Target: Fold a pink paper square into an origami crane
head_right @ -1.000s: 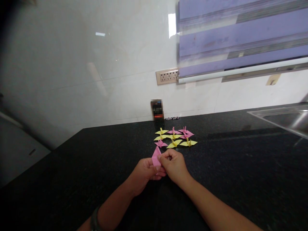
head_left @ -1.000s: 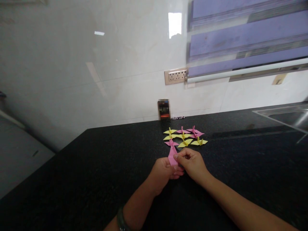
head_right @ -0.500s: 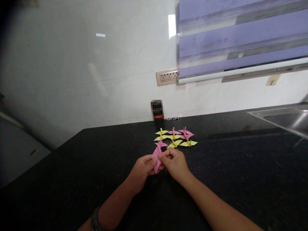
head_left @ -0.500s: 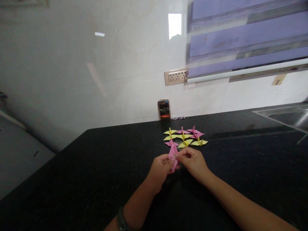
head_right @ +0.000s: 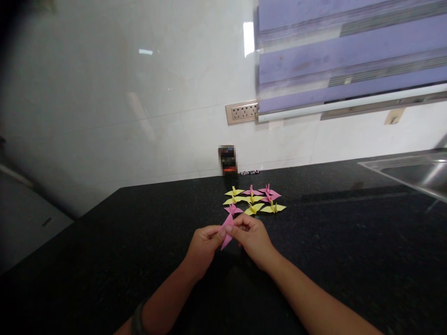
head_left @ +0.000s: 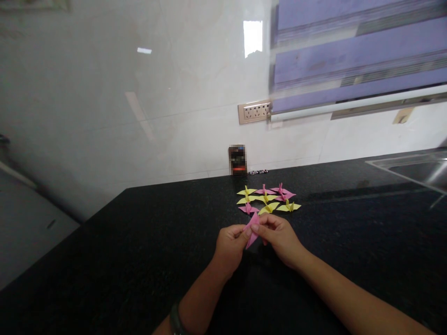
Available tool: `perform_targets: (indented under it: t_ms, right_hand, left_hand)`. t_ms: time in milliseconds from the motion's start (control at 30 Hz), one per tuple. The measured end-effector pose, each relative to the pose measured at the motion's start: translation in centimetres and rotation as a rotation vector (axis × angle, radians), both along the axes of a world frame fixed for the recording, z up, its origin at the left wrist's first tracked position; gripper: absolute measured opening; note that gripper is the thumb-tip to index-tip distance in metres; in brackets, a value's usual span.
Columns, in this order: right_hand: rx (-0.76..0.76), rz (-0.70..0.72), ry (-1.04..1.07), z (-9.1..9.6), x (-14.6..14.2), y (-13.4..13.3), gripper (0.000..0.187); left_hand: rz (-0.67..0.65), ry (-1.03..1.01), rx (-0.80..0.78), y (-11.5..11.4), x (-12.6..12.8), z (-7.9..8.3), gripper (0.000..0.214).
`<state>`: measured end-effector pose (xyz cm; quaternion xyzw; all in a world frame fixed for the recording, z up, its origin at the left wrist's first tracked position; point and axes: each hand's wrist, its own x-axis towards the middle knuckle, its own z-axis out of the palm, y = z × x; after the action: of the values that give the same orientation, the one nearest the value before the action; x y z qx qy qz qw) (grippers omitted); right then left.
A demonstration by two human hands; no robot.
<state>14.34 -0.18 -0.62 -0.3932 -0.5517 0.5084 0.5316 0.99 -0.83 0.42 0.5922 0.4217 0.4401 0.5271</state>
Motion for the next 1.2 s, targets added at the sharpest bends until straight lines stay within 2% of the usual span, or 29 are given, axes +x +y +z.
perform_targets:
  t_ms: [300,600,667,833,1200]
  right_hand:
    - [-0.089,0.053,0.036,0.0,-0.1,0.0,0.019]
    - [-0.074,-0.027,0.023,0.5,0.0,-0.1,0.02]
    - [-0.078,-0.033,0.025,0.3,-0.1,-0.1,0.021]
    - [-0.065,0.056,0.012,0.4,-0.4,-0.5,0.02]
    - [0.002,-0.048,0.007,1.0,0.3,-0.3,0.03]
  left_hand:
    - [-0.033,0.014,0.023,-0.1,0.1,-0.2,0.025]
    - [-0.051,-0.065,-0.094,-0.2,0.5,-0.3,0.027]
    - [-0.033,-0.032,-0.068,-0.1,0.4,-0.5,0.027]
    - [-0.023,0.061,0.004,0.0,0.1,-1.0,0.028]
    - [-0.089,0.074,-0.016,-0.1,0.0,0.4,0.026]
